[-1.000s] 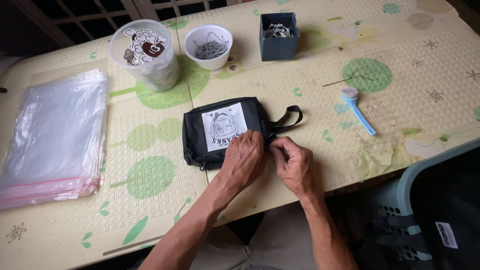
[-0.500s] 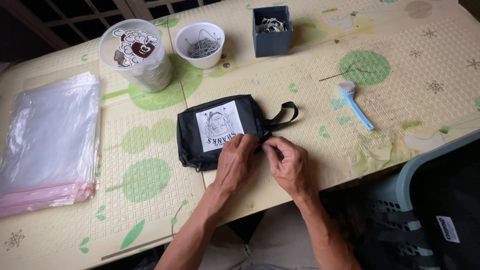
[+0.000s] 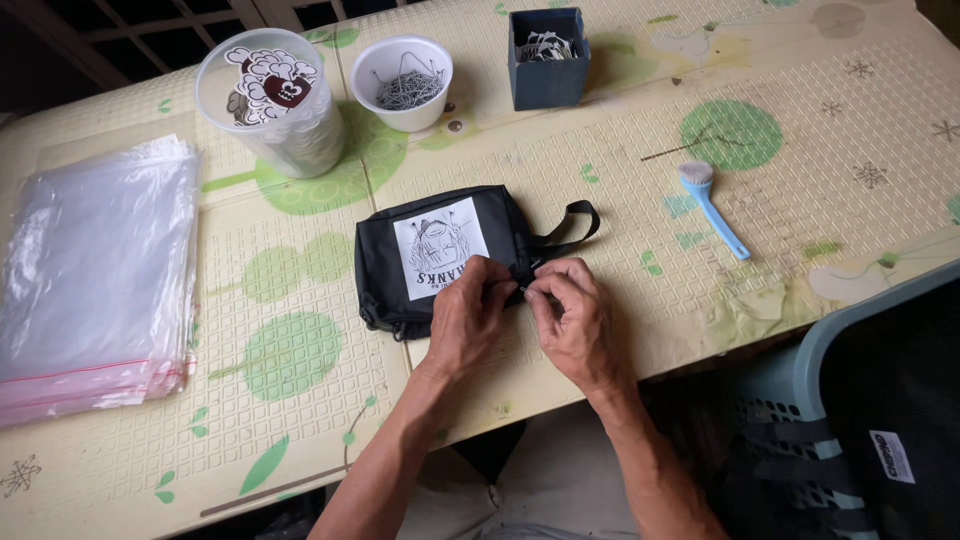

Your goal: The person assembles a keychain by attaching a metal chain to a black pouch, adding a cartoon character tag, and inserting a small card. The finished keychain is then placed into a clear plastic zip bag and sealed.

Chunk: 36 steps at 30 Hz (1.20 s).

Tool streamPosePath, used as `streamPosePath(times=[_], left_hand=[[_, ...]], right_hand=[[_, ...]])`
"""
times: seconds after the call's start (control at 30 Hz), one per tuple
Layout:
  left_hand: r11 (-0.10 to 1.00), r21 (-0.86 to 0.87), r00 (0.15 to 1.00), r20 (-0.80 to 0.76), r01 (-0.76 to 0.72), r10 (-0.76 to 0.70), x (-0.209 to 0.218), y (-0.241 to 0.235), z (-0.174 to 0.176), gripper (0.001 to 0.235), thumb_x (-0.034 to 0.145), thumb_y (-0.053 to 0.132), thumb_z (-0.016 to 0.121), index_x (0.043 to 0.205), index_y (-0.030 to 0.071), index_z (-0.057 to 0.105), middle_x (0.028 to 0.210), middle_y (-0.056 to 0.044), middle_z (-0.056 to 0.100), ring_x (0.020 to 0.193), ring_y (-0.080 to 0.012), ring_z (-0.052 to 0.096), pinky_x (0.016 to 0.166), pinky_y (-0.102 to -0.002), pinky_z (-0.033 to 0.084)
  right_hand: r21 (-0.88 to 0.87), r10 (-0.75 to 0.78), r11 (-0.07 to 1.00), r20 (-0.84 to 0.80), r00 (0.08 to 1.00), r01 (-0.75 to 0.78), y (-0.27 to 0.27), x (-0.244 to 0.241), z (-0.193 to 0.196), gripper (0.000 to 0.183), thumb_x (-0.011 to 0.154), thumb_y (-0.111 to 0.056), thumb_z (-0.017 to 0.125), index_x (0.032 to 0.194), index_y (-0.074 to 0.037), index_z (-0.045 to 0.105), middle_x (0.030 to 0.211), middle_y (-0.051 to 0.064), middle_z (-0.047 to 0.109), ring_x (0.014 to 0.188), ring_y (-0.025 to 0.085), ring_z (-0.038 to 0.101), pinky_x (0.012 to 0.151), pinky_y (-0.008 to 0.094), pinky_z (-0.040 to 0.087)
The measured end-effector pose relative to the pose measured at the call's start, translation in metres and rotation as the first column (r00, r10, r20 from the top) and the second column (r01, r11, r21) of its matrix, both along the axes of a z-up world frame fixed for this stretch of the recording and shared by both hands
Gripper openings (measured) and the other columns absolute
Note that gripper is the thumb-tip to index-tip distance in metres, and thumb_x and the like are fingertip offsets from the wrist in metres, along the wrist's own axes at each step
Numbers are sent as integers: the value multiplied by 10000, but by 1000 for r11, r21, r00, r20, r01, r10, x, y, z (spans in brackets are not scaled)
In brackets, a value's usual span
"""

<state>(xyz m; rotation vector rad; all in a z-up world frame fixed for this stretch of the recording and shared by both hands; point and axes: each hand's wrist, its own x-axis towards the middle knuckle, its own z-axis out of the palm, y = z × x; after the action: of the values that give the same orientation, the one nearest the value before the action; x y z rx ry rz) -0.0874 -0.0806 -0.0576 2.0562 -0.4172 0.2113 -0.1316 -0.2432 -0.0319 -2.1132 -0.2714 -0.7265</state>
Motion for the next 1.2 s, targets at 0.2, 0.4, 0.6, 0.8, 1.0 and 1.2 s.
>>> streamPosePath(times=[0.2, 0.4, 0.6, 0.8, 1.0, 1.2], left_hand=[[998, -58, 999, -48, 5, -8, 1, 3, 5, 137, 914, 220, 748, 1007, 173, 660, 844, -71, 760, 836, -359, 743, 747, -478, 570], [997, -73, 998, -69, 10, -15, 0, 4, 8, 134, 908, 220, 760, 1004, 179, 677, 843, -51, 772, 850, -323, 756, 759, -441, 579], [994, -66, 992, -87, 90, -96, 0, 9, 22, 110, 935, 188, 705, 1038, 169, 671, 898, -50, 784, 881, -345, 753, 788, -461, 574], [993, -45, 991, -77, 109, -113, 2, 8, 22, 163, 898, 165, 731, 1047, 173, 666, 906, -51, 781, 900, -344, 752, 801, -470, 574], [990, -60, 986, -106, 126, -132, 1, 11, 27, 163, 899, 168, 735, 1048, 161, 669, 911, -63, 781, 934, -357, 749, 828, -477, 564], [986, -96, 983, -108, 138, -148, 5, 13, 18, 158, 888, 165, 751, 1023, 171, 670, 906, -22, 787, 933, -303, 760, 839, -442, 568]], right_hand=[[-14, -40, 999, -38, 998, 40, 2, 1, -1, 106, 891, -101, 739, 802, -94, 684, 947, 79, 662, 910, 300, 733, 791, 376, 591], [26, -53, 998, -57, 997, 54, 3, 5, -9, 92, 874, -88, 750, 798, -91, 699, 940, 69, 654, 918, 284, 733, 804, 354, 592], [7, -57, 998, -90, 994, 58, 4, 7, -8, 98, 856, -99, 754, 772, -100, 703, 928, 71, 643, 903, 301, 728, 788, 365, 590], [18, -59, 998, -116, 991, 61, 5, 6, -7, 103, 858, -98, 744, 764, -108, 702, 925, 61, 640, 907, 288, 729, 791, 362, 588], [4, -52, 999, -154, 987, 53, 7, 8, -8, 91, 839, -98, 738, 758, -101, 695, 915, 79, 642, 877, 303, 723, 772, 376, 578], [0, -41, 999, -152, 987, 41, 5, 9, -8, 87, 827, -101, 755, 752, -106, 710, 910, 71, 655, 871, 297, 725, 769, 363, 579]])
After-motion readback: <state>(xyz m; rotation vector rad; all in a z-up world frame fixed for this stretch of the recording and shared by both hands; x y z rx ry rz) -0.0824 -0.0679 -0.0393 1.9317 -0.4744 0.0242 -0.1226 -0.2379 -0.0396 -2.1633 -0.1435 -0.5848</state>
